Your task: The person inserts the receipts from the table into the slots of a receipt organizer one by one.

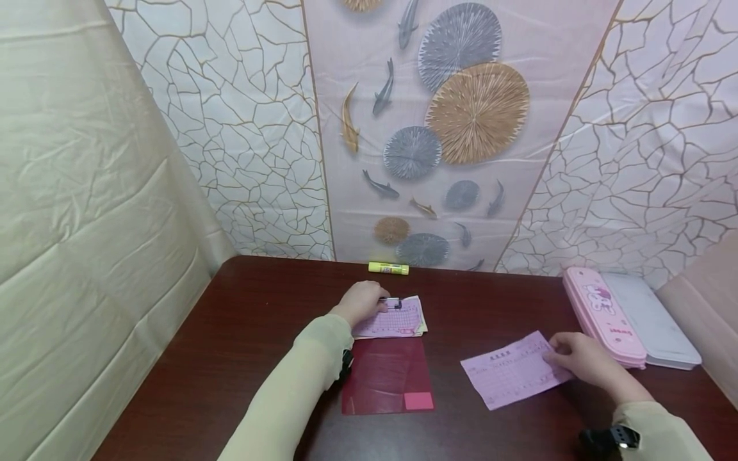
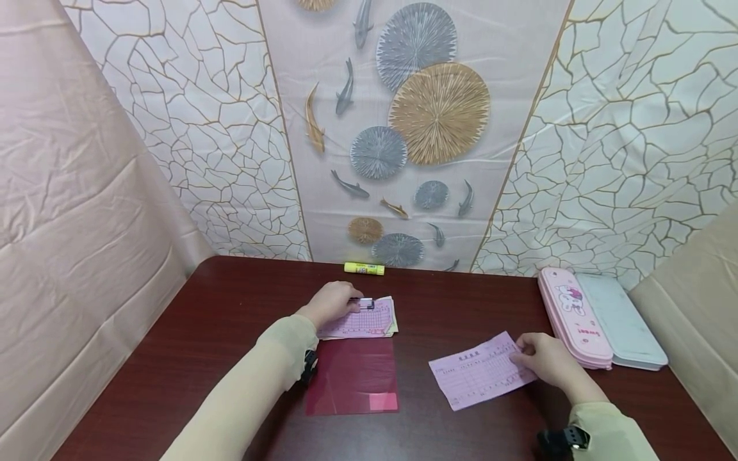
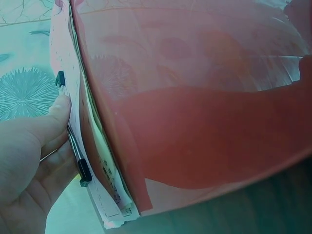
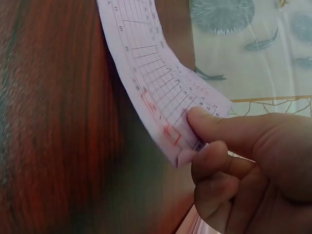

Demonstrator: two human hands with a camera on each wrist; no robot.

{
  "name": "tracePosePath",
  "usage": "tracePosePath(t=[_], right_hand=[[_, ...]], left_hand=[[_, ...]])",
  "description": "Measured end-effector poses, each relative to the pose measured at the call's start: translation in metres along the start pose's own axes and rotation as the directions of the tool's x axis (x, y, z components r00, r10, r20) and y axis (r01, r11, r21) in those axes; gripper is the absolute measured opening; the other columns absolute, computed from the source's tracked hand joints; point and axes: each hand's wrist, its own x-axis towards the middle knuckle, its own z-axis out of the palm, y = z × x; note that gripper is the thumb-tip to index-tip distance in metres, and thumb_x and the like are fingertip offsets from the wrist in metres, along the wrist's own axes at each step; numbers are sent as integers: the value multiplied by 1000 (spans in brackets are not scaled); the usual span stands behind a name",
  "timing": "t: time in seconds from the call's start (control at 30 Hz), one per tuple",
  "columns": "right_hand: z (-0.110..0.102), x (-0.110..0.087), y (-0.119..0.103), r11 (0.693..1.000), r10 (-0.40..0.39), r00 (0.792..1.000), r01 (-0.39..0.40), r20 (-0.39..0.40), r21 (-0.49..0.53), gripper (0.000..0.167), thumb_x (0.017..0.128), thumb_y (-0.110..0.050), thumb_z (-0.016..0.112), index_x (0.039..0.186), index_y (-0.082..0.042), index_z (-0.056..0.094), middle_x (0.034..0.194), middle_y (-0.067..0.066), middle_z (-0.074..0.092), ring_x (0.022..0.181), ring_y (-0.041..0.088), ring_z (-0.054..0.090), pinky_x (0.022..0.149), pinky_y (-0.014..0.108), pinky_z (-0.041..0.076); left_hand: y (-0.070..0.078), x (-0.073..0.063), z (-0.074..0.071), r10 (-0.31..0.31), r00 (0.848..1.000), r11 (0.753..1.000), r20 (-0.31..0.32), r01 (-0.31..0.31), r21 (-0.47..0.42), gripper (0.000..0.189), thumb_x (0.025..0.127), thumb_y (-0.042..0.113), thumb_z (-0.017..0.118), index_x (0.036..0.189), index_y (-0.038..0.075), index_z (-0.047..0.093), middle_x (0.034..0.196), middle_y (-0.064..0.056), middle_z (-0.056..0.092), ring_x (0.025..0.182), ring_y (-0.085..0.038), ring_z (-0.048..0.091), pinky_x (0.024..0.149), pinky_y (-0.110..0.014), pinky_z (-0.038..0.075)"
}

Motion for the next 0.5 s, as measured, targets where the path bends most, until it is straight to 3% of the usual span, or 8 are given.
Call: tracePosePath(t=[0.23,0.5], right_hand=[[-1,1,-9,987,34,998,-41,46,156,17,87,-21,68,85,-6,58,55,-3,48,47,10,46,42,24,39],[-3,8,-20,972,-4,1000,10,-28,233,24,90,-22,66,93,0,60,74,2,60,63,6,50,54,22,40]], left_hand=[[1,1,-2,-8,1000,1000,14,8,-4,28,89,29,67,114,17,71,108,3,70,104,-15,63,95,-31,47],[0,0,-1,-17,1000,1000,17,17,-8,28,89,30,67,113,17,71,108,3,70,103,-15,63,94,-30,48]])
